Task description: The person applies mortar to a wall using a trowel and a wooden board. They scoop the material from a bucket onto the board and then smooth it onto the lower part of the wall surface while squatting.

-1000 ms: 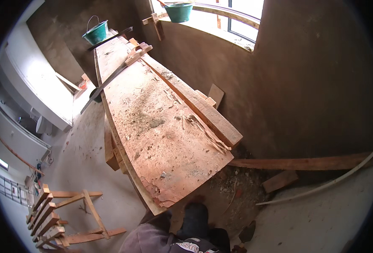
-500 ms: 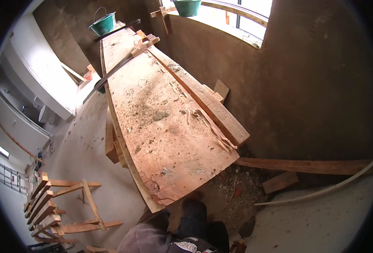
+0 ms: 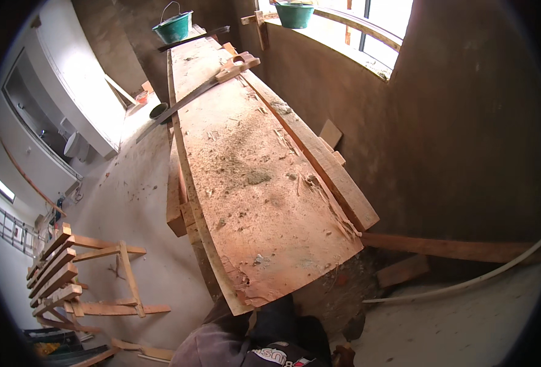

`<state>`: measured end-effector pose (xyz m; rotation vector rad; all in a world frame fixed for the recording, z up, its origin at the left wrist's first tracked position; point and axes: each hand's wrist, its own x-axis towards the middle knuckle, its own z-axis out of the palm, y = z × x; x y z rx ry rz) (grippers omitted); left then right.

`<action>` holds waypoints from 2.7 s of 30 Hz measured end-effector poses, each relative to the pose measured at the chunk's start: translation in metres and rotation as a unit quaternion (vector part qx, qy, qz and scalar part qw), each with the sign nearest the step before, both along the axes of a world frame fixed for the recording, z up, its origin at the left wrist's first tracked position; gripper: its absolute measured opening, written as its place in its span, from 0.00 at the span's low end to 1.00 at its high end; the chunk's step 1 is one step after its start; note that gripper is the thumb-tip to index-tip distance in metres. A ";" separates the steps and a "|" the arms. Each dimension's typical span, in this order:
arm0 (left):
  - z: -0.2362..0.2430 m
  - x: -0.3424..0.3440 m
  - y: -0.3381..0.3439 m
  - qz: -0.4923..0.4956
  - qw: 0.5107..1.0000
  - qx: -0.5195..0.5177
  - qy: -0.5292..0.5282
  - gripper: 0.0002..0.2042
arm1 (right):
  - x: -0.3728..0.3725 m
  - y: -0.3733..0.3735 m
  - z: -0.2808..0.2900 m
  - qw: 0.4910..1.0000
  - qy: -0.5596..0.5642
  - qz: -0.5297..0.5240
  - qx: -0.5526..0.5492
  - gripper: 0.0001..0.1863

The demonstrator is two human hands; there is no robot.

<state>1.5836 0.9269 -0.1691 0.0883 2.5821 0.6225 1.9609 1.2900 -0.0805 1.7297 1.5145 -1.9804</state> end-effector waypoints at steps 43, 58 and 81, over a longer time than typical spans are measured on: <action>0.154 0.083 0.017 0.011 0.984 0.155 0.093 0.13 | -0.291 0.107 0.311 0.873 0.186 0.174 0.417 0.14; 0.070 0.182 -0.142 0.319 0.935 0.091 -0.125 0.14 | -0.340 -0.033 0.447 0.819 0.391 0.402 0.121 0.45; 0.033 0.197 -0.218 0.411 0.890 0.138 -0.143 0.15 | -0.380 -0.109 0.491 0.764 0.267 0.537 0.238 0.34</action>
